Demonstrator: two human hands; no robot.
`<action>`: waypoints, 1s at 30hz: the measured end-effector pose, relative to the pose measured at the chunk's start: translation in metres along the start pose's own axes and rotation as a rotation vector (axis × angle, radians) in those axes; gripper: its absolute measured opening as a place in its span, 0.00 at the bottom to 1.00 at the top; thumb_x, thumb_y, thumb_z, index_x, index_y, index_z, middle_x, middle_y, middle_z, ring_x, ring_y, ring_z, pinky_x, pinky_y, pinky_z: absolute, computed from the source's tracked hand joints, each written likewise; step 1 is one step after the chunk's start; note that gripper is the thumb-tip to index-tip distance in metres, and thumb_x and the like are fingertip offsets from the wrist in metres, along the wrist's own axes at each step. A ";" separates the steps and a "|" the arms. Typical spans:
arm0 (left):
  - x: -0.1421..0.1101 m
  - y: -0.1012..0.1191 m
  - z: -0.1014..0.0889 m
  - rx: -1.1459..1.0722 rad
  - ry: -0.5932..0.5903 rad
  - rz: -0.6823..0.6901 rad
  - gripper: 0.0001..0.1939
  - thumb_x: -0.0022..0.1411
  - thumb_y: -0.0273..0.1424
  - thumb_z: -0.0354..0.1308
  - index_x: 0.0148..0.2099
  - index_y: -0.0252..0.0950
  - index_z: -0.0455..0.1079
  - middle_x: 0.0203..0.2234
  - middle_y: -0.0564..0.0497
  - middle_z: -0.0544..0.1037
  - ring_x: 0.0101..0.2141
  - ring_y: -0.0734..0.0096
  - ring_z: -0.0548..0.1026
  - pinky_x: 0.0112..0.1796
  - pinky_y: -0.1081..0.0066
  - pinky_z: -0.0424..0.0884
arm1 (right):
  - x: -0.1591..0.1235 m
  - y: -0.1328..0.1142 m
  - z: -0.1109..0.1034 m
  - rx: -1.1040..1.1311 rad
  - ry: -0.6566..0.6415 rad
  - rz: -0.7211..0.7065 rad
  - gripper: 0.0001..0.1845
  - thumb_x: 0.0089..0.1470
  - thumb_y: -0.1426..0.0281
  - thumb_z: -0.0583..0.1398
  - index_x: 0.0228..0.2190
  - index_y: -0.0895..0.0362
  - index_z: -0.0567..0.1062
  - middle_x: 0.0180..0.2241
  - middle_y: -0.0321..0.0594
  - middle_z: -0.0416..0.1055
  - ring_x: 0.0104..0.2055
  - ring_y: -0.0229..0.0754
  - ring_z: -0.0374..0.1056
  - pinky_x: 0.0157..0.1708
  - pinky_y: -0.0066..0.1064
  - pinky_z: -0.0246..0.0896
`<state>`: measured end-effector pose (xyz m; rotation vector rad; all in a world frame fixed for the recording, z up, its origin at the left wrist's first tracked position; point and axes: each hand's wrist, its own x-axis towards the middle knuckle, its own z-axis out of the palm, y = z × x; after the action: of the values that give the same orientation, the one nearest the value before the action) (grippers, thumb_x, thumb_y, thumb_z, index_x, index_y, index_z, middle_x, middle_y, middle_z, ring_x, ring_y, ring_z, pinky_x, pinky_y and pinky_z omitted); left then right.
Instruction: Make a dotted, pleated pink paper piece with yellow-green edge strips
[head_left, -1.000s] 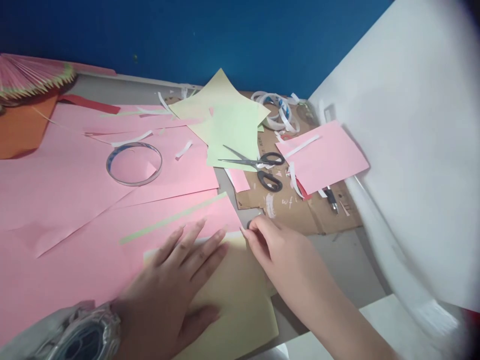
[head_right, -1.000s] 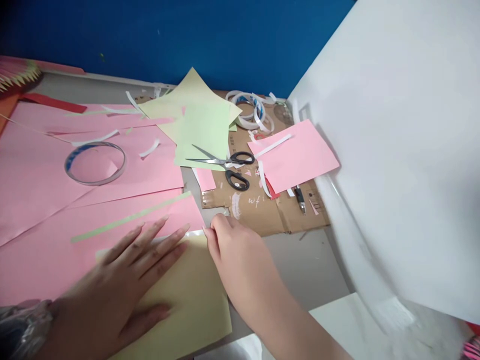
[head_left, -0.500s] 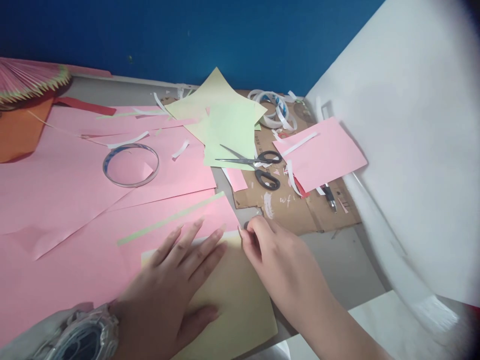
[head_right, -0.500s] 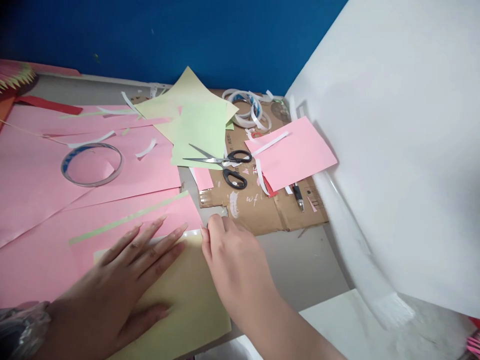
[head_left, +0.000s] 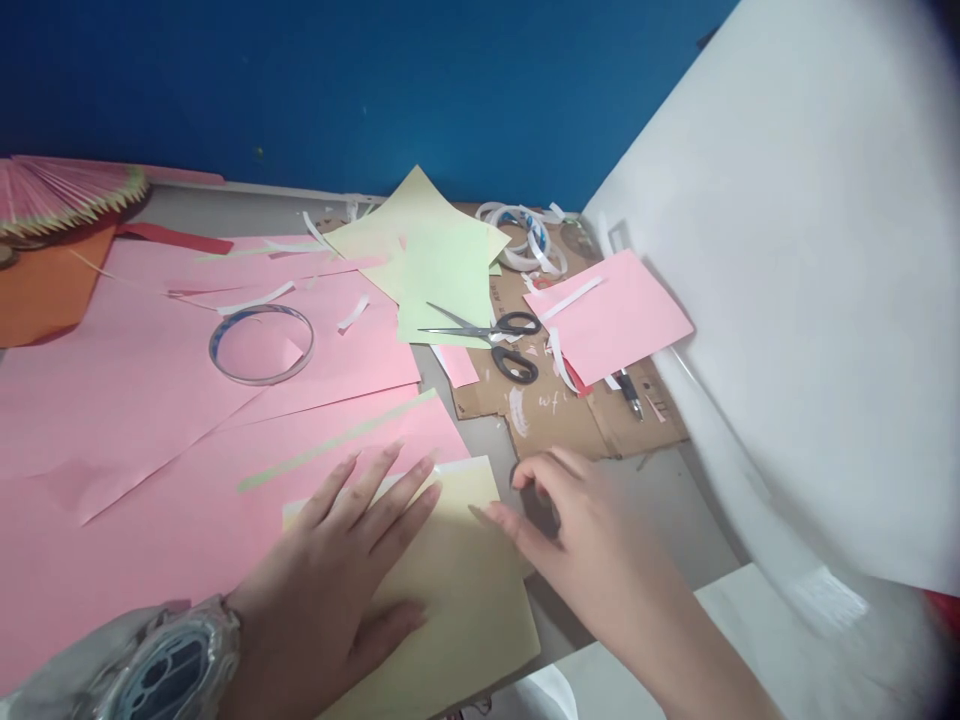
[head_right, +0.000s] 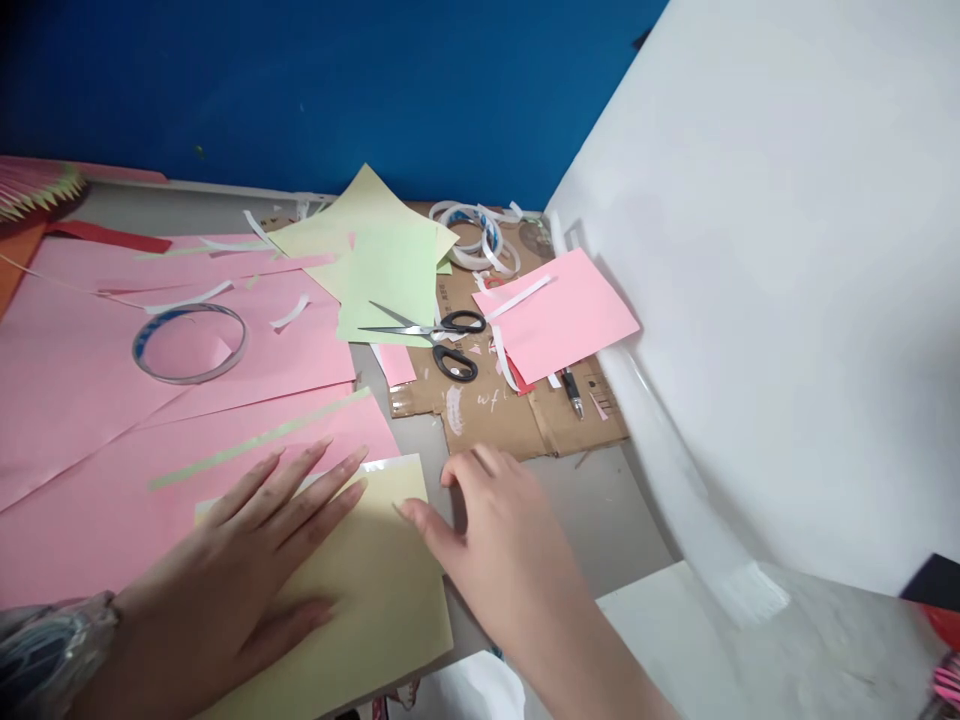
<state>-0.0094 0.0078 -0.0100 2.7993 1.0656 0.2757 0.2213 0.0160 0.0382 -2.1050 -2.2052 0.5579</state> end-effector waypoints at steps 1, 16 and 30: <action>0.000 0.001 -0.001 0.001 0.008 -0.003 0.34 0.60 0.44 0.51 0.65 0.35 0.53 0.64 0.47 0.55 0.62 0.47 0.51 0.58 0.54 0.42 | -0.001 -0.002 0.003 0.019 -0.008 -0.022 0.13 0.54 0.58 0.58 0.27 0.53 0.65 0.27 0.34 0.65 0.30 0.42 0.64 0.28 0.32 0.56; 0.022 -0.015 -0.039 -0.294 -0.221 -0.524 0.13 0.57 0.38 0.57 0.43 0.39 0.68 0.38 0.49 0.75 0.37 0.58 0.72 0.36 0.62 0.66 | 0.035 -0.013 -0.019 0.043 -0.110 -0.374 0.09 0.55 0.61 0.60 0.32 0.53 0.67 0.38 0.35 0.66 0.43 0.44 0.62 0.43 0.38 0.55; 0.011 -0.038 -0.060 -0.511 -0.053 -0.469 0.16 0.65 0.39 0.47 0.31 0.36 0.68 0.26 0.53 0.73 0.28 0.71 0.69 0.31 0.73 0.63 | 0.056 -0.044 -0.023 0.233 -0.248 -0.742 0.14 0.62 0.71 0.52 0.25 0.56 0.67 0.28 0.32 0.69 0.35 0.38 0.64 0.40 0.32 0.54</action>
<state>-0.0385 0.0470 0.0428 2.0378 1.3661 0.3543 0.1814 0.0748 0.0607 -1.0272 -2.6391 0.9606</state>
